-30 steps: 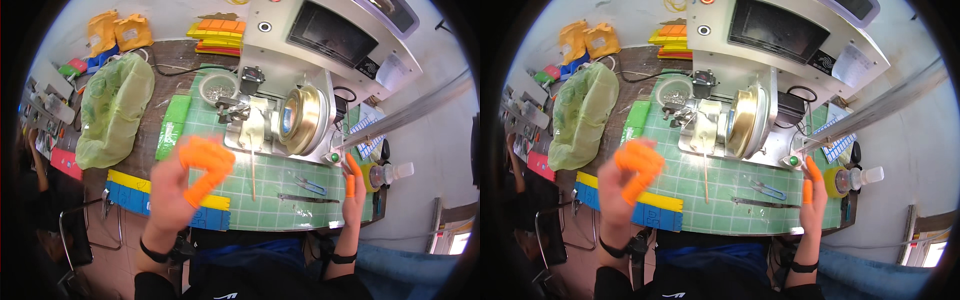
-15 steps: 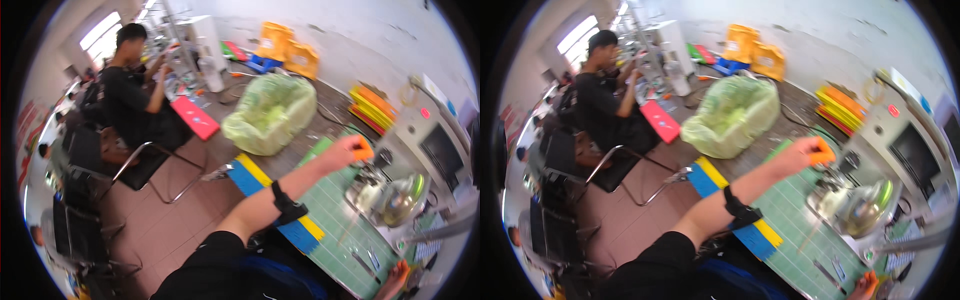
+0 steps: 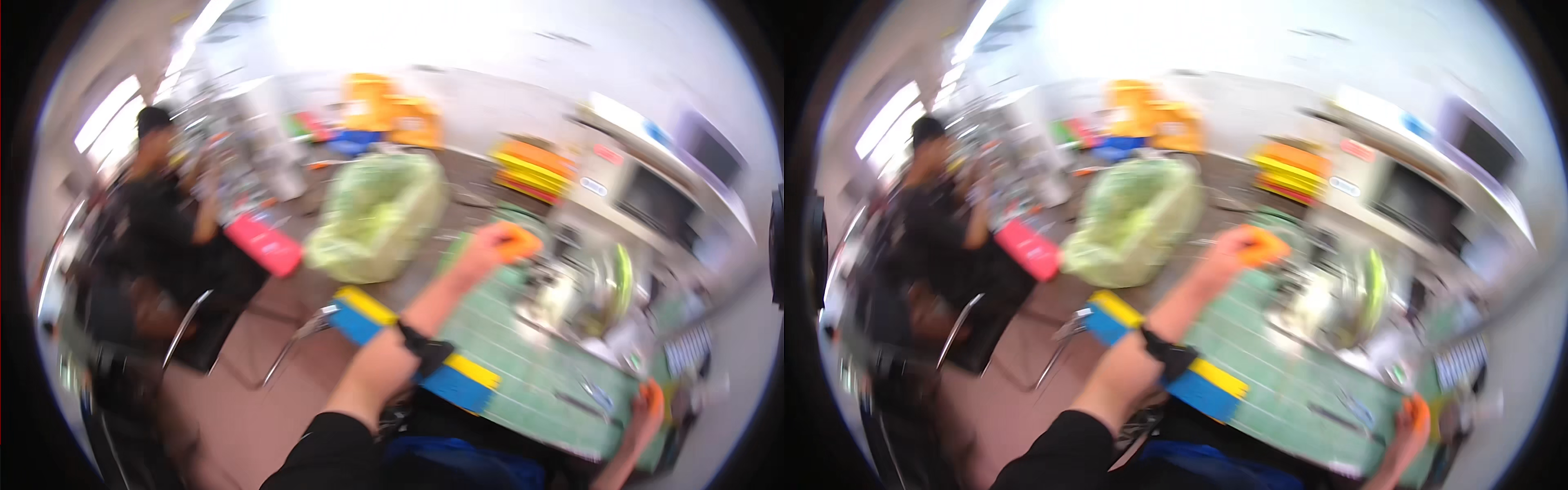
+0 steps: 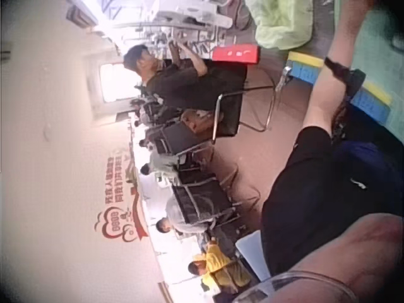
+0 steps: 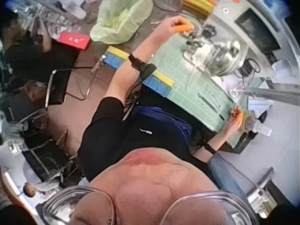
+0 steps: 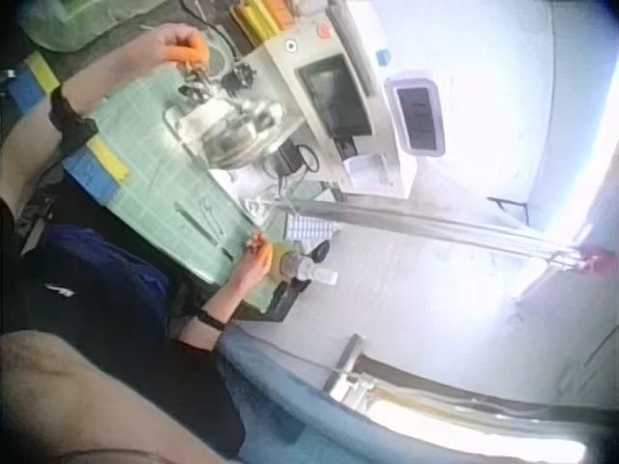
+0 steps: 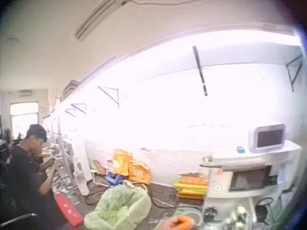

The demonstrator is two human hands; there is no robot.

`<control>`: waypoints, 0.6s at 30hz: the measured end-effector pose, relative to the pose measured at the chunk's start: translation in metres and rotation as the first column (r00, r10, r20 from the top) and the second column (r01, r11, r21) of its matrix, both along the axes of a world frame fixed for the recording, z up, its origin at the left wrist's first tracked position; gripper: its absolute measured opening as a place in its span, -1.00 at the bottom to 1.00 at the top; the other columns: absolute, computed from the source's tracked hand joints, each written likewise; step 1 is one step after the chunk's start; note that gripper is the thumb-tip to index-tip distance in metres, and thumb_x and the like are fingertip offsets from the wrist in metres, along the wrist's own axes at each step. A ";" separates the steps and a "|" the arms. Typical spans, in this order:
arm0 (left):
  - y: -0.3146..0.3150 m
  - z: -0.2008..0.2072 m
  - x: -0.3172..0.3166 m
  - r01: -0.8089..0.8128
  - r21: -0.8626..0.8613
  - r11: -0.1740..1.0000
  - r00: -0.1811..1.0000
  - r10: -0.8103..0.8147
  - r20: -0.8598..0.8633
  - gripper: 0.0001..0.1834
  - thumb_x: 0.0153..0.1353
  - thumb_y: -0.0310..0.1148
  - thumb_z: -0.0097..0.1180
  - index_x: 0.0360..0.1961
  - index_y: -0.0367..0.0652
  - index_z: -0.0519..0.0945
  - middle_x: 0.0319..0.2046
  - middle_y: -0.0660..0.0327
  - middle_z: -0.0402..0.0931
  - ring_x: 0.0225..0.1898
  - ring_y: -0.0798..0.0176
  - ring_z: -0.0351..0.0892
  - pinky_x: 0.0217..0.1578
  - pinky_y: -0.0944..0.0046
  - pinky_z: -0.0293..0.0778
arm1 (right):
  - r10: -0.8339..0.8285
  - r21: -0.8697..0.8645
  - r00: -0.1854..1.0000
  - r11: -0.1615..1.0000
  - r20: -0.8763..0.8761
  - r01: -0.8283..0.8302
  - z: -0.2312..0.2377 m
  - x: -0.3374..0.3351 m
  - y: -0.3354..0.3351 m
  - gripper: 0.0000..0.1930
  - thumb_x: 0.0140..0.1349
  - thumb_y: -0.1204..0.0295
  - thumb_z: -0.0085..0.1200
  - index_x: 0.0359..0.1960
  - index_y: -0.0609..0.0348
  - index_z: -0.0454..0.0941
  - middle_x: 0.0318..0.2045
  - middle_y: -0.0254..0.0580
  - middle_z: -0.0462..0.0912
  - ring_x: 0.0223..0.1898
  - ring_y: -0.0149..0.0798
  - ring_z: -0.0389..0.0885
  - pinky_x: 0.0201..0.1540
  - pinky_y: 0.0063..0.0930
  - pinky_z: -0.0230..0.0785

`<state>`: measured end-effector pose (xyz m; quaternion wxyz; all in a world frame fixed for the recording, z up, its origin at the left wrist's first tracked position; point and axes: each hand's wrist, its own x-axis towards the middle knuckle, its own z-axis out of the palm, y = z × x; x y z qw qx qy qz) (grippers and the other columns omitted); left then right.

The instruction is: Manually assemble small electronic components and apply adhesive at a workstation.

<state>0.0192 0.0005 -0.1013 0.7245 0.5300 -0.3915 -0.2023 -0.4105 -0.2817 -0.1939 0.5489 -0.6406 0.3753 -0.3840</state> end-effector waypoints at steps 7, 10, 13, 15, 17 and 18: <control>0.009 -0.013 0.023 -0.068 0.017 0.998 0.997 0.068 -0.023 -0.78 0.34 -0.44 0.17 -0.03 -0.27 0.62 -0.14 0.20 0.62 -0.12 0.33 0.57 -0.06 0.35 0.43 | 0.262 -0.016 0.960 0.965 0.100 -0.261 0.061 0.023 0.053 -0.72 0.49 0.44 -0.05 0.10 0.26 0.60 -0.33 -0.30 0.63 -0.30 -0.46 0.58 -0.16 -0.54 0.44; 0.017 -0.028 0.040 -0.013 -0.073 0.997 1.000 0.014 0.014 -0.73 0.34 -0.49 0.12 0.02 -0.36 0.56 -0.03 0.14 0.57 -0.06 0.29 0.56 0.03 0.27 0.46 | 0.541 -0.115 0.826 0.841 0.156 -0.529 0.141 0.025 0.088 -0.67 0.42 0.51 0.03 0.18 0.32 0.52 -0.25 -0.11 0.69 -0.23 -0.33 0.62 -0.16 -0.48 0.48; 0.024 -0.034 0.057 -0.028 -0.070 0.997 0.998 0.032 0.059 -0.70 0.34 -0.49 0.10 0.05 -0.39 0.54 0.03 0.10 0.53 0.01 0.26 0.53 0.11 0.24 0.44 | 0.737 -0.472 0.644 0.651 0.207 -0.594 0.198 0.022 0.107 -0.71 0.40 0.51 0.05 0.11 0.29 0.57 -0.19 -0.02 0.70 -0.32 -0.23 0.63 -0.30 -0.38 0.50; 0.019 -0.032 0.060 0.030 -0.050 0.998 0.999 -0.029 0.028 -0.69 0.34 -0.48 0.08 0.06 -0.38 0.53 0.04 0.10 0.52 0.04 0.24 0.52 0.13 0.24 0.42 | 0.800 -0.649 0.531 0.565 0.279 -0.510 0.212 0.014 0.116 -0.80 0.40 0.46 0.08 -0.04 0.23 0.65 -0.18 -0.05 0.69 -0.42 -0.26 0.60 -0.38 -0.34 0.48; 0.025 -0.036 0.063 0.015 -0.031 0.999 1.000 -0.015 0.019 -0.67 0.36 -0.46 0.04 0.10 -0.37 0.51 0.07 0.09 0.50 0.07 0.22 0.51 0.18 0.23 0.38 | 0.811 -0.679 0.482 0.559 0.330 -0.477 0.200 0.012 0.109 -0.83 0.39 0.43 0.09 -0.13 0.19 0.69 -0.19 -0.07 0.69 -0.48 -0.29 0.57 -0.42 -0.32 0.47; 0.026 -0.039 0.062 0.019 -0.021 1.000 1.000 -0.018 0.020 -0.67 0.36 -0.46 0.04 0.10 -0.37 0.51 0.07 0.09 0.50 0.07 0.22 0.51 0.18 0.23 0.38 | 0.806 -0.673 0.480 0.570 0.347 -0.471 0.197 0.015 0.106 -0.84 0.39 0.43 0.09 -0.14 0.19 0.69 -0.19 -0.08 0.68 -0.48 -0.30 0.57 -0.42 -0.32 0.47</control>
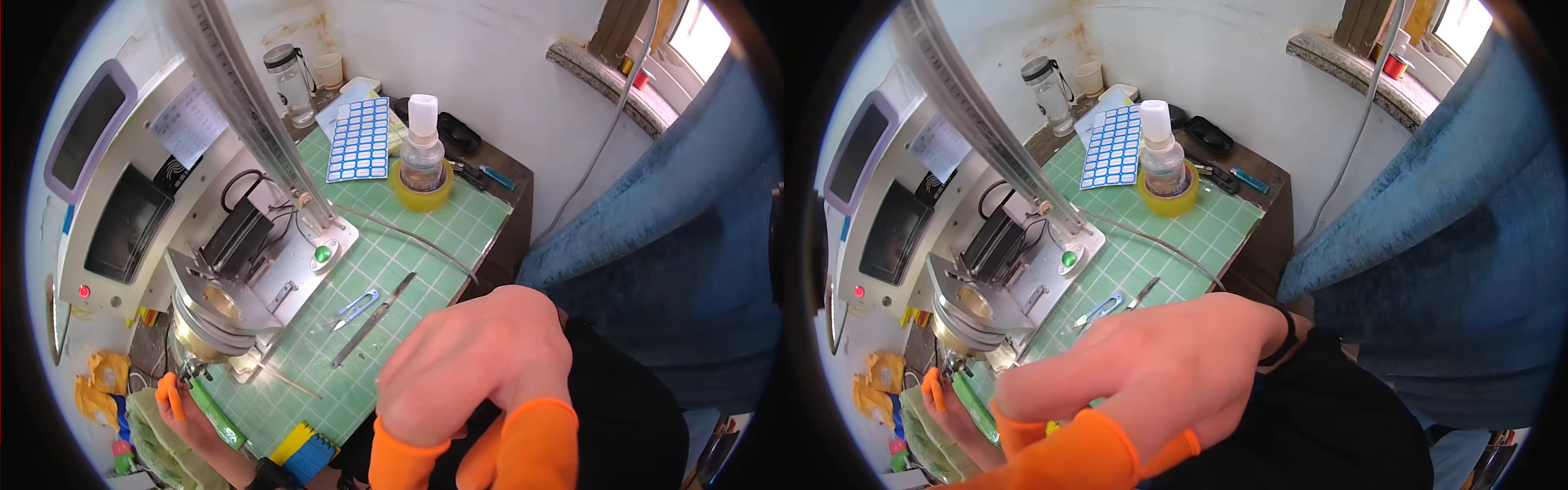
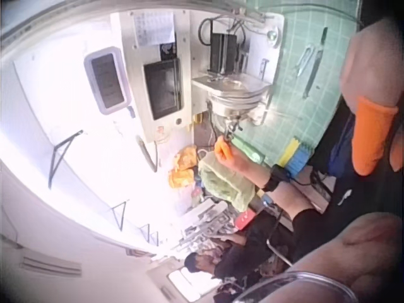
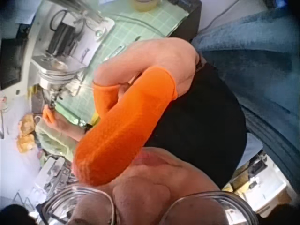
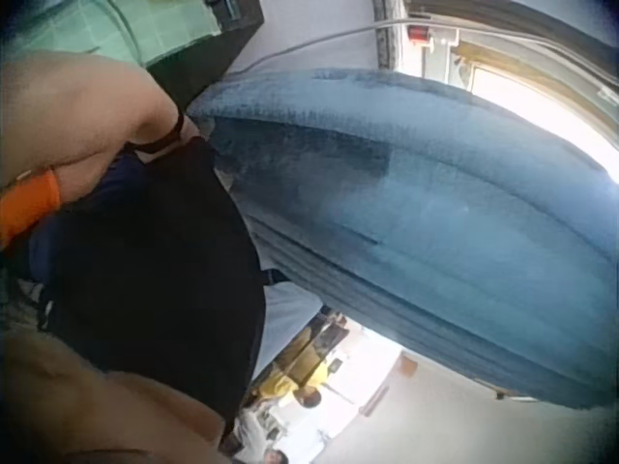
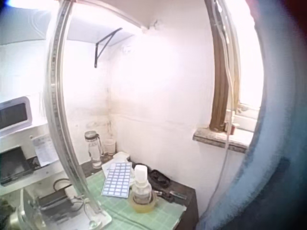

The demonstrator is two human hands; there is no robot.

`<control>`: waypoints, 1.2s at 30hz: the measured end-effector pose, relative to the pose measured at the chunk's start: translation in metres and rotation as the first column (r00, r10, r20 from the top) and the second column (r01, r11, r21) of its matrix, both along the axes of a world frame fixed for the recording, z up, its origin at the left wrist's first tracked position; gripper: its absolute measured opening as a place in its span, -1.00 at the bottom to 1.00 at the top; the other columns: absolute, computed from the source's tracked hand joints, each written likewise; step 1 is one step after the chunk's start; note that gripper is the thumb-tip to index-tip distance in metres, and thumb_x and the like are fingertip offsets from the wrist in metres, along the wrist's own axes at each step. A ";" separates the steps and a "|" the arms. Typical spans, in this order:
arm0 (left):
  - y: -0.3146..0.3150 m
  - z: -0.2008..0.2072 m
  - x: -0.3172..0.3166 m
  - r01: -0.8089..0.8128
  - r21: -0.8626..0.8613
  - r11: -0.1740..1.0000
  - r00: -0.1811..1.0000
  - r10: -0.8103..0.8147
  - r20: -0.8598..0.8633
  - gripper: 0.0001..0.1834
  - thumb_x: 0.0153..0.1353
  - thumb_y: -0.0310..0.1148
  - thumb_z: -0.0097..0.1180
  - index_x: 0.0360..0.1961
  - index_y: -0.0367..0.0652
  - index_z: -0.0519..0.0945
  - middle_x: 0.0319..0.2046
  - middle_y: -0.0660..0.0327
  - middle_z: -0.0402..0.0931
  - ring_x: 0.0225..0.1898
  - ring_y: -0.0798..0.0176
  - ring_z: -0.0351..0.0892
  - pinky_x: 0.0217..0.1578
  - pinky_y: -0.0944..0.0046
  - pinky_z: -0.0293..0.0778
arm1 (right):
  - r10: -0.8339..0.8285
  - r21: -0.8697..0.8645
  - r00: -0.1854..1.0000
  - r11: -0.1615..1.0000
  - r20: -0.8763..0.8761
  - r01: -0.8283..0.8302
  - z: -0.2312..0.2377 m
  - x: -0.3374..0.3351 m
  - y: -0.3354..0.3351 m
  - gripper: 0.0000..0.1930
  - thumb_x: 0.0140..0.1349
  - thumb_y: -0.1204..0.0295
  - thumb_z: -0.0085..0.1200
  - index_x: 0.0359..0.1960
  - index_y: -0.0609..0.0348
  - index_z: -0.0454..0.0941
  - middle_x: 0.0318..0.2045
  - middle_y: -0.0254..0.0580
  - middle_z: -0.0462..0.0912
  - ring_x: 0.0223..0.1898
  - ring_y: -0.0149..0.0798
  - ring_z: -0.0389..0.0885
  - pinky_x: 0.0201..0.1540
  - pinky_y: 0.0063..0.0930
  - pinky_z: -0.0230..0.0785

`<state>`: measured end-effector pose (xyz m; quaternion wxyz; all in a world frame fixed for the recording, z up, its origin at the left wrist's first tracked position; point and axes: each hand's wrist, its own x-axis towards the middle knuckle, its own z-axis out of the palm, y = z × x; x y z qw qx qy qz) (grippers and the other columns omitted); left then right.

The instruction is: Manually assemble small electronic components and apply adhesive at a workstation.

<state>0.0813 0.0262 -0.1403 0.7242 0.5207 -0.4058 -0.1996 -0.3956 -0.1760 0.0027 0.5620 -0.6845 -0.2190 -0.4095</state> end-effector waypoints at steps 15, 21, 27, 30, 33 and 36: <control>0.017 -0.008 0.029 -0.100 0.067 0.993 0.987 0.090 0.129 -0.75 0.44 -0.47 0.00 0.07 -0.34 0.52 0.10 0.10 0.52 0.11 0.26 0.48 0.22 0.26 0.33 | -0.032 0.203 0.997 0.979 0.070 0.018 -0.022 -0.024 -0.014 -0.85 0.38 0.41 0.11 -0.19 0.16 0.70 -0.19 -0.11 0.68 -0.51 -0.33 0.55 -0.43 -0.33 0.46; 0.021 -0.012 0.038 -0.008 -0.006 1.000 1.000 0.008 -0.022 -0.73 0.45 -0.47 -0.02 0.09 -0.35 0.51 0.11 0.09 0.51 0.13 0.24 0.47 0.26 0.23 0.30 | -0.017 0.257 0.996 0.966 0.093 -0.008 -0.020 -0.029 -0.013 -0.85 0.37 0.40 0.11 -0.22 0.15 0.70 -0.20 -0.12 0.68 -0.52 -0.34 0.54 -0.43 -0.34 0.46; 0.024 -0.015 0.038 0.023 0.003 1.000 1.000 -0.023 -0.015 -0.71 0.44 -0.47 -0.01 0.10 -0.36 0.50 0.11 0.06 0.51 0.13 0.21 0.49 0.25 0.21 0.33 | -0.002 0.246 0.992 0.969 0.128 -0.030 -0.010 -0.032 -0.017 -0.86 0.37 0.40 0.12 -0.24 0.14 0.71 -0.20 -0.13 0.67 -0.53 -0.35 0.53 -0.44 -0.34 0.45; 0.024 -0.010 0.028 0.029 -0.033 0.999 1.000 -0.030 -0.003 -0.70 0.42 -0.46 0.00 0.11 -0.37 0.50 0.11 0.04 0.52 0.10 0.21 0.50 0.23 0.22 0.36 | 0.046 0.225 0.985 0.971 0.165 -0.083 -0.001 -0.026 -0.026 -0.86 0.37 0.39 0.12 -0.25 0.13 0.71 -0.20 -0.14 0.67 -0.53 -0.36 0.52 -0.44 -0.34 0.45; 0.005 -0.005 0.015 0.101 -0.036 0.994 0.995 -0.101 -0.001 -0.66 0.40 -0.43 0.01 0.14 -0.37 0.48 0.11 0.05 0.51 0.08 0.21 0.51 0.21 0.24 0.38 | 0.052 0.196 0.981 0.977 0.188 -0.089 0.011 -0.027 -0.027 -0.86 0.37 0.39 0.13 -0.26 0.13 0.71 -0.20 -0.14 0.67 -0.54 -0.37 0.52 -0.44 -0.34 0.45; 0.015 -0.010 0.018 0.023 -0.021 1.000 0.999 -0.024 -0.039 -0.61 0.39 -0.39 0.03 0.18 -0.35 0.45 0.11 0.07 0.51 0.09 0.21 0.50 0.21 0.23 0.37 | 0.082 0.189 0.973 0.974 0.216 -0.124 0.018 -0.029 -0.031 -0.86 0.36 0.38 0.13 -0.27 0.12 0.71 -0.20 -0.15 0.67 -0.55 -0.37 0.51 -0.44 -0.35 0.45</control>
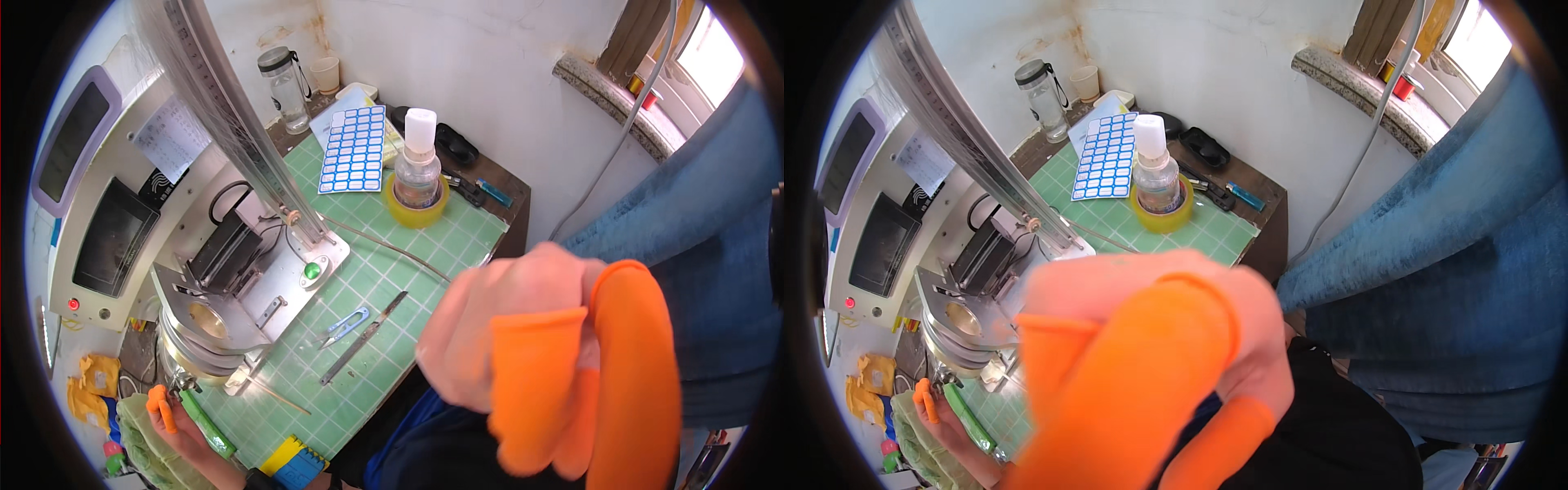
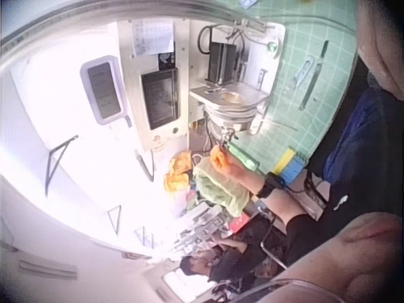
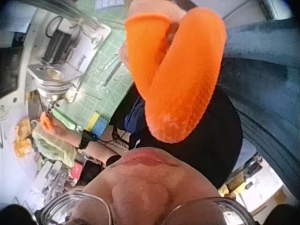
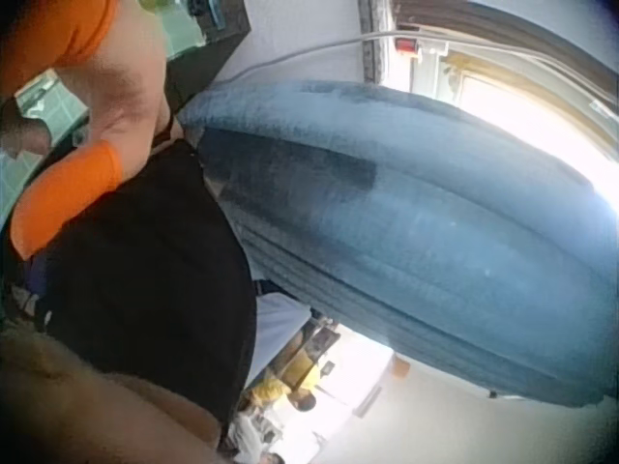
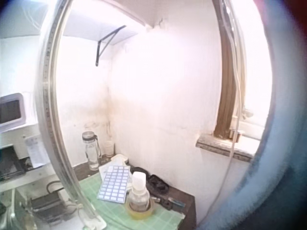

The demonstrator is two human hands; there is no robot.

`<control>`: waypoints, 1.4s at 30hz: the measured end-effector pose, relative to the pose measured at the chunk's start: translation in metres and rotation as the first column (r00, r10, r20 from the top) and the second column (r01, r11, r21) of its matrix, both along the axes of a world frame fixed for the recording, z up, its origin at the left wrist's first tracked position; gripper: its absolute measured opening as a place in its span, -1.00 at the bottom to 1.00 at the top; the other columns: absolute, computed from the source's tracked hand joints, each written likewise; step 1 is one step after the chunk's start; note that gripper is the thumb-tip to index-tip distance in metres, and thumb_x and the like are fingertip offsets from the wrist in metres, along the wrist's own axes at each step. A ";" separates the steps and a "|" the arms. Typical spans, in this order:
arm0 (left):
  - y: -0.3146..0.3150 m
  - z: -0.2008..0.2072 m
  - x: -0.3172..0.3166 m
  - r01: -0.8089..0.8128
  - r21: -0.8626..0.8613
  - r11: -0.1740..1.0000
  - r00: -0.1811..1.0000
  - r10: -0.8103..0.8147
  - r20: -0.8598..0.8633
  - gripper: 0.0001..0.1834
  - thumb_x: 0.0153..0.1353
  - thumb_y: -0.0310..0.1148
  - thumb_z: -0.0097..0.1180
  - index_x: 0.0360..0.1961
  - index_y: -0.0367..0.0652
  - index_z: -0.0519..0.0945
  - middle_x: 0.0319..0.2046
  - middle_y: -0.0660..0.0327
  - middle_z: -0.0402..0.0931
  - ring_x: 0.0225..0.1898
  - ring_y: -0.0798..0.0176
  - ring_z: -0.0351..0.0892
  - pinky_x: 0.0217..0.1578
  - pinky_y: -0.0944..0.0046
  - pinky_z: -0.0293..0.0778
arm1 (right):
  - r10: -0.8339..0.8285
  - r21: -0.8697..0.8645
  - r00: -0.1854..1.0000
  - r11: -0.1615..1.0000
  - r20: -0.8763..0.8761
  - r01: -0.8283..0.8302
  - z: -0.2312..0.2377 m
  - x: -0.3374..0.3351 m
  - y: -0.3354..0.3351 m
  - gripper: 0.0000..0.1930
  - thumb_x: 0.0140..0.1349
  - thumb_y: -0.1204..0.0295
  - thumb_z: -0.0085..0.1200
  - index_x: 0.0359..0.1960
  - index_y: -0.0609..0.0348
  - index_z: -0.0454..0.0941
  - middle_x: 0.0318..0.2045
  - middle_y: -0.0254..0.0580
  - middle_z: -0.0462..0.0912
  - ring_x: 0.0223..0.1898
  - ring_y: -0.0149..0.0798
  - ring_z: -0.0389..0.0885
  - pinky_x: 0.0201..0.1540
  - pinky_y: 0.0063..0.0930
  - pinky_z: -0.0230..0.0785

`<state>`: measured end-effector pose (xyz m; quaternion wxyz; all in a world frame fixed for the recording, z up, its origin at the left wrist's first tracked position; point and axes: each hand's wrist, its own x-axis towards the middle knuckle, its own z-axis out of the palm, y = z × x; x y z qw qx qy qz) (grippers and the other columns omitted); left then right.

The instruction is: Manually assemble small electronic components and apply adhesive at a workstation.

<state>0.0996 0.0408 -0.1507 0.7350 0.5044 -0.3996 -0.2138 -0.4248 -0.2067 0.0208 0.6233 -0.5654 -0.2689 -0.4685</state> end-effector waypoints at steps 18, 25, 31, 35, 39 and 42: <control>0.004 -0.004 0.005 0.070 -0.045 0.997 0.997 -0.069 0.014 -0.63 0.42 -0.47 -0.01 0.20 -0.41 0.43 0.14 0.04 0.50 0.15 0.19 0.51 0.25 0.22 0.40 | -0.239 0.524 0.891 0.852 0.386 0.002 -0.021 -0.058 -0.097 -0.68 0.53 0.31 -0.21 0.00 0.12 0.63 -0.53 -0.43 0.41 -0.54 -0.49 0.26 -0.43 -0.61 0.16; 0.000 0.002 -0.004 0.102 -0.056 0.993 0.995 -0.102 -0.005 -0.62 0.42 -0.46 -0.01 0.20 -0.41 0.43 0.14 0.02 0.50 0.16 0.18 0.51 0.26 0.19 0.39 | -0.654 0.805 0.721 0.544 0.230 0.236 -0.040 -0.075 -0.129 -0.72 0.54 0.39 -0.14 0.14 0.17 0.53 -0.11 -0.30 0.66 -0.22 -0.41 0.56 -0.01 -0.45 0.53; 0.003 -0.005 0.003 0.064 -0.057 0.996 0.998 -0.063 0.011 -0.62 0.42 -0.46 -0.01 0.20 -0.41 0.43 0.14 0.02 0.50 0.16 0.18 0.52 0.25 0.22 0.41 | -0.781 0.801 0.621 0.413 0.066 0.434 -0.042 -0.063 -0.135 -0.68 0.54 0.41 -0.14 0.26 0.14 0.41 0.20 -0.24 0.52 0.08 -0.34 0.56 0.11 -0.41 0.53; -0.001 -0.005 0.003 0.057 -0.039 0.998 0.998 -0.056 0.023 -0.62 0.42 -0.46 -0.01 0.20 -0.41 0.43 0.14 0.03 0.50 0.15 0.20 0.51 0.25 0.23 0.40 | -0.808 0.802 0.587 0.382 0.049 0.459 -0.043 -0.060 -0.137 -0.68 0.55 0.45 -0.18 0.26 0.22 0.39 0.24 -0.12 0.49 0.20 -0.23 0.52 0.18 -0.36 0.52; -0.002 0.006 -0.007 0.068 -0.020 0.997 0.998 -0.068 0.014 -0.63 0.43 -0.45 0.00 0.19 -0.40 0.44 0.14 0.05 0.50 0.17 0.21 0.49 0.28 0.21 0.35 | -0.795 0.819 0.605 0.379 0.050 0.431 -0.047 -0.058 -0.141 -0.66 0.55 0.51 -0.28 0.26 0.39 0.30 0.25 0.10 0.45 0.32 -0.04 0.43 0.25 -0.27 0.50; -0.003 0.006 -0.007 0.097 -0.027 0.995 0.995 -0.096 0.033 -0.65 0.44 -0.45 -0.02 0.18 -0.39 0.45 0.14 0.07 0.50 0.18 0.21 0.48 0.29 0.20 0.32 | -0.807 0.831 0.589 0.362 0.051 0.423 -0.046 -0.058 -0.142 -0.65 0.55 0.53 -0.33 0.27 0.44 0.26 0.26 0.17 0.41 0.33 0.00 0.42 0.26 -0.24 0.49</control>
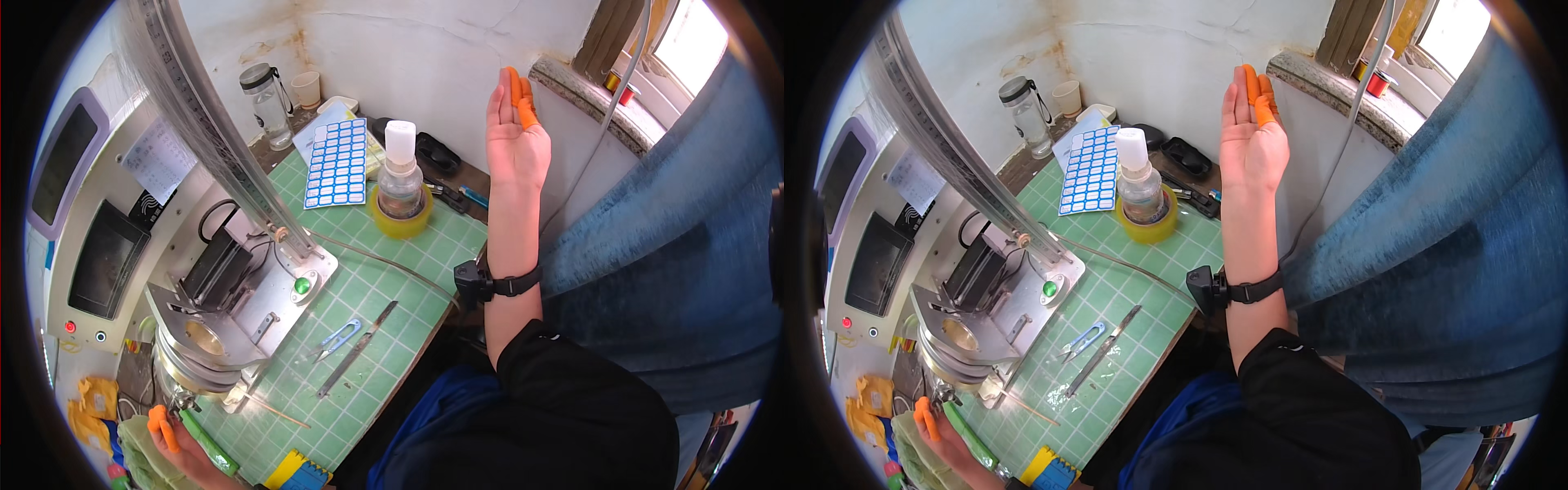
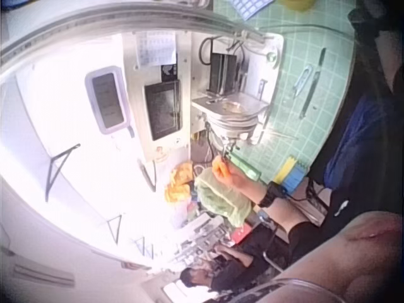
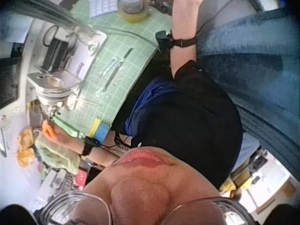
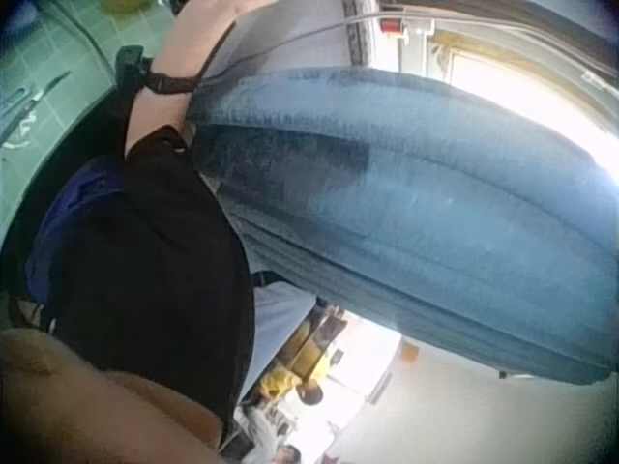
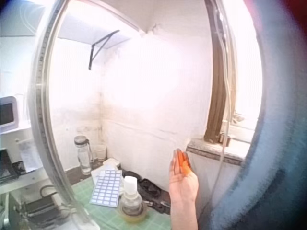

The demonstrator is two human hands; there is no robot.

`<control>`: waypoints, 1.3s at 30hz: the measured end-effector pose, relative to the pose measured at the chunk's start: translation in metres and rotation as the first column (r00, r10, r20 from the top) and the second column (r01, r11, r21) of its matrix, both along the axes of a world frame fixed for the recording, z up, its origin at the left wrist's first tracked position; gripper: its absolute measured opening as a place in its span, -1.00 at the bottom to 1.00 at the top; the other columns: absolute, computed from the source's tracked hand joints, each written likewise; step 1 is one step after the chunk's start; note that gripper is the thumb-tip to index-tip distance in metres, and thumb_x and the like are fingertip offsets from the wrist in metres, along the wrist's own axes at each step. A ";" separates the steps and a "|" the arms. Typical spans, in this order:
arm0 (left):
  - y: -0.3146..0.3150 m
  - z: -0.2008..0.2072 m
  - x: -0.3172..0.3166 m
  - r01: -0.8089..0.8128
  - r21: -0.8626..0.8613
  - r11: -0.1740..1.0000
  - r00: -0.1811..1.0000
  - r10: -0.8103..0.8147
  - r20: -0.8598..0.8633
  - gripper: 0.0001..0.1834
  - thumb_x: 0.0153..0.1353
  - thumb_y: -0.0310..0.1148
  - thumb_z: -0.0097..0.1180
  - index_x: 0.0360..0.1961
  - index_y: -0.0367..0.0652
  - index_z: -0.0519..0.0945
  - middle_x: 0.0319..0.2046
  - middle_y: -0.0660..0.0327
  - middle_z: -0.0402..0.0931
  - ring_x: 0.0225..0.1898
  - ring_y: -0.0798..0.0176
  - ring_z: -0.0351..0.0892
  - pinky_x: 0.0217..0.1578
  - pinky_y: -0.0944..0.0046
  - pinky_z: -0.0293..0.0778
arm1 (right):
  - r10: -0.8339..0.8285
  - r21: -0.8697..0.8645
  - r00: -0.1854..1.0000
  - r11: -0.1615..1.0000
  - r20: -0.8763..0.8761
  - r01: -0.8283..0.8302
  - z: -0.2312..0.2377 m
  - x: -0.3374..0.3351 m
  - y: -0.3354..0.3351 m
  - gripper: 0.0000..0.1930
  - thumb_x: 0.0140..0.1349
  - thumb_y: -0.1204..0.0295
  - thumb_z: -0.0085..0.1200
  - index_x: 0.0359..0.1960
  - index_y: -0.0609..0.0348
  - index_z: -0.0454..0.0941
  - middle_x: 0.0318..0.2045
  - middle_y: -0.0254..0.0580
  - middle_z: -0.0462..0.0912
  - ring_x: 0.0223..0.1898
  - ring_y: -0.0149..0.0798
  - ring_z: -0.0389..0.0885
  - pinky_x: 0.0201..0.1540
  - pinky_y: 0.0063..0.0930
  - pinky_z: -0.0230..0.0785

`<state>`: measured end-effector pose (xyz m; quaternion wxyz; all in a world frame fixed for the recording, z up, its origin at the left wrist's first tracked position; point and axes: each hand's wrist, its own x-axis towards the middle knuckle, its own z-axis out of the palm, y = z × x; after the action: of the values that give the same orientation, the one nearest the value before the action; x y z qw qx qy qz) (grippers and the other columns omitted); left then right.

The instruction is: Manually assemble small electronic components and apply adhesive at a workstation.

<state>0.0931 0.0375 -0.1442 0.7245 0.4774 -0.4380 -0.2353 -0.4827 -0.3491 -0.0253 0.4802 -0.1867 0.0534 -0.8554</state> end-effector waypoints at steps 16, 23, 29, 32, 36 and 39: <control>0.004 -0.008 -0.001 -0.122 0.029 0.992 0.991 0.124 -0.047 -0.63 0.40 -0.42 0.01 0.17 -0.38 0.43 0.13 0.04 0.47 0.14 0.19 0.47 0.23 0.22 0.36 | -0.012 -0.132 0.999 0.991 -0.053 0.005 0.013 -0.018 0.023 -0.77 0.42 0.52 -0.16 0.01 0.40 0.40 0.31 0.06 0.27 0.48 0.03 0.08 0.53 -0.05 -0.04; 0.004 -0.008 0.003 -0.124 0.031 0.992 0.990 0.125 -0.058 -0.62 0.39 -0.42 0.02 0.17 -0.38 0.44 0.13 0.03 0.48 0.14 0.18 0.48 0.23 0.22 0.37 | 0.066 -0.197 0.991 0.976 -0.116 -0.088 0.012 -0.027 0.025 -0.75 0.40 0.52 -0.15 -0.02 0.48 0.43 0.37 0.13 0.16 0.54 0.07 -0.11 0.55 0.05 -0.11; 0.003 -0.007 0.004 -0.096 0.026 0.995 0.995 0.097 -0.038 -0.63 0.38 -0.42 0.03 0.15 -0.37 0.44 0.13 0.04 0.46 0.17 0.17 0.46 0.27 0.19 0.33 | 0.112 -0.189 0.989 0.974 -0.094 -0.128 0.017 -0.024 0.029 -0.70 0.36 0.50 -0.13 0.02 0.51 0.43 0.40 0.16 0.15 0.53 0.10 -0.09 0.55 0.12 -0.16; 0.003 0.002 -0.002 0.044 -0.057 0.997 0.998 -0.041 0.053 -0.58 0.41 -0.39 0.01 0.23 -0.36 0.41 0.24 0.02 0.43 0.29 0.11 0.41 0.37 0.12 0.24 | 0.209 -0.269 0.974 0.937 -0.082 -0.224 0.002 -0.039 0.016 -0.62 0.36 0.46 -0.17 0.10 0.54 0.40 0.35 0.22 0.26 0.47 0.12 0.05 0.54 0.20 -0.21; -0.019 0.010 -0.035 -0.107 -0.020 0.994 0.994 0.107 -0.015 -0.64 0.37 -0.41 0.06 0.14 -0.34 0.50 0.11 0.05 0.52 0.13 0.14 0.53 0.21 0.15 0.42 | -0.070 -0.056 0.986 0.996 -0.148 0.063 0.030 -0.034 0.029 -0.52 0.42 0.40 -0.31 0.24 0.52 0.33 0.35 0.35 0.25 0.43 0.19 0.15 0.54 0.25 -0.26; -0.015 0.024 -0.055 -0.118 -0.020 0.993 0.989 0.116 -0.093 -0.59 0.31 -0.47 0.20 0.16 -0.36 0.50 0.02 0.10 0.58 0.01 0.21 0.59 0.08 0.22 0.46 | -0.062 0.008 0.985 0.998 -0.163 0.064 0.031 -0.014 0.026 -0.51 0.40 0.52 -0.25 0.33 0.50 0.23 0.41 0.35 0.16 0.50 0.18 0.01 0.54 0.19 -0.22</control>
<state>0.0377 0.0230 -0.1199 0.7625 0.4815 -0.3786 -0.2084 -0.4970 -0.3229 0.0057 0.4481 -0.2506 0.1041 -0.8518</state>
